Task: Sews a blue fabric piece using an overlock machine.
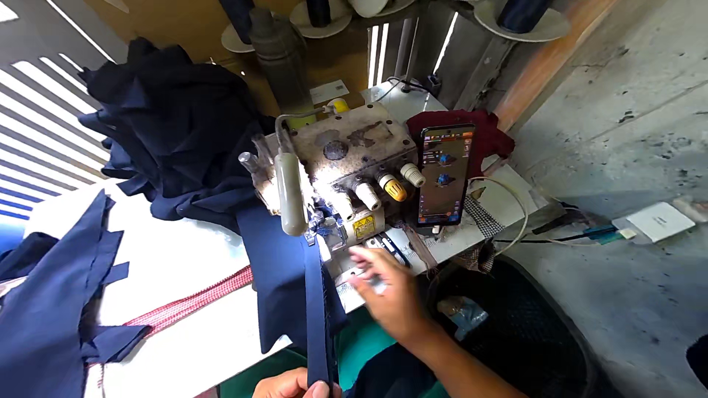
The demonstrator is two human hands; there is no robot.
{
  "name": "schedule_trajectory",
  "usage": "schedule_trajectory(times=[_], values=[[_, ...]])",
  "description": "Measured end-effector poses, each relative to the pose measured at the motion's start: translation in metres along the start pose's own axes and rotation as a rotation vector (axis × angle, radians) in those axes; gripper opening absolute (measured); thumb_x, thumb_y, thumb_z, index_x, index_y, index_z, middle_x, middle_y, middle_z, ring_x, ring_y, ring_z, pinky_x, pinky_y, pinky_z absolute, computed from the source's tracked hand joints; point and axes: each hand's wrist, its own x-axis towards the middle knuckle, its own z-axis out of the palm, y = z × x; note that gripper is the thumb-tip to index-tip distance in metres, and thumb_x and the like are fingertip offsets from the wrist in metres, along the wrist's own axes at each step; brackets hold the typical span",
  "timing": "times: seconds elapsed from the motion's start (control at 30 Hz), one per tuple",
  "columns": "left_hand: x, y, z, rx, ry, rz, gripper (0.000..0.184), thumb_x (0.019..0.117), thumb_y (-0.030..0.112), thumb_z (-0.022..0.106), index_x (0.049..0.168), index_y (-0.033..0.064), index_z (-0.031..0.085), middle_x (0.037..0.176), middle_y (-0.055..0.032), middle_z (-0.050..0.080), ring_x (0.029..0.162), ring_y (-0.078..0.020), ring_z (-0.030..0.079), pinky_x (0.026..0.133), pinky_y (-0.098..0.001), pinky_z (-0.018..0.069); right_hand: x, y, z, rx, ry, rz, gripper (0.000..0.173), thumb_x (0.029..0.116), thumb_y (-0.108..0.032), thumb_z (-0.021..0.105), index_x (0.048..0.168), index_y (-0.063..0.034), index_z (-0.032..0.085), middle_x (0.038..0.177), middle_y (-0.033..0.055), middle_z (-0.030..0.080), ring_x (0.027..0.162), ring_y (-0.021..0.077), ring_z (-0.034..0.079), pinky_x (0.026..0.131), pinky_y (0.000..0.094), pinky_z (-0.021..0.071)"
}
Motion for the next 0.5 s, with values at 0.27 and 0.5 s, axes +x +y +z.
schedule_trajectory(times=[0.27,0.5], values=[[-0.006,-0.036,0.017,-0.021,0.208,-0.110,0.021,0.1022,0.013,0.061,0.093,0.0030,0.077,0.088,-0.0117,0.077,0.076,-0.0186,0.076,0.071,-0.0354,0.0652,-0.048,-0.011,0.027,0.336,-0.224,0.194,0.016,0.1008,-0.011,0.061,0.106,-0.0013,0.072,0.090,0.0020,0.074,0.082,0.0043,0.071,0.076,0.0232,0.0607],[-0.023,-0.082,0.020,0.190,0.291,-0.074,0.021,0.0970,0.019,0.069,0.082,0.0077,0.078,0.071,0.0008,0.070,0.064,-0.0038,0.064,0.063,-0.0221,0.0561,-0.107,-0.025,0.009,0.453,-0.215,0.433,0.024,0.1026,-0.004,0.055,0.123,0.0021,0.066,0.102,0.0040,0.075,0.081,0.0055,0.071,0.071,0.0199,0.0600]])
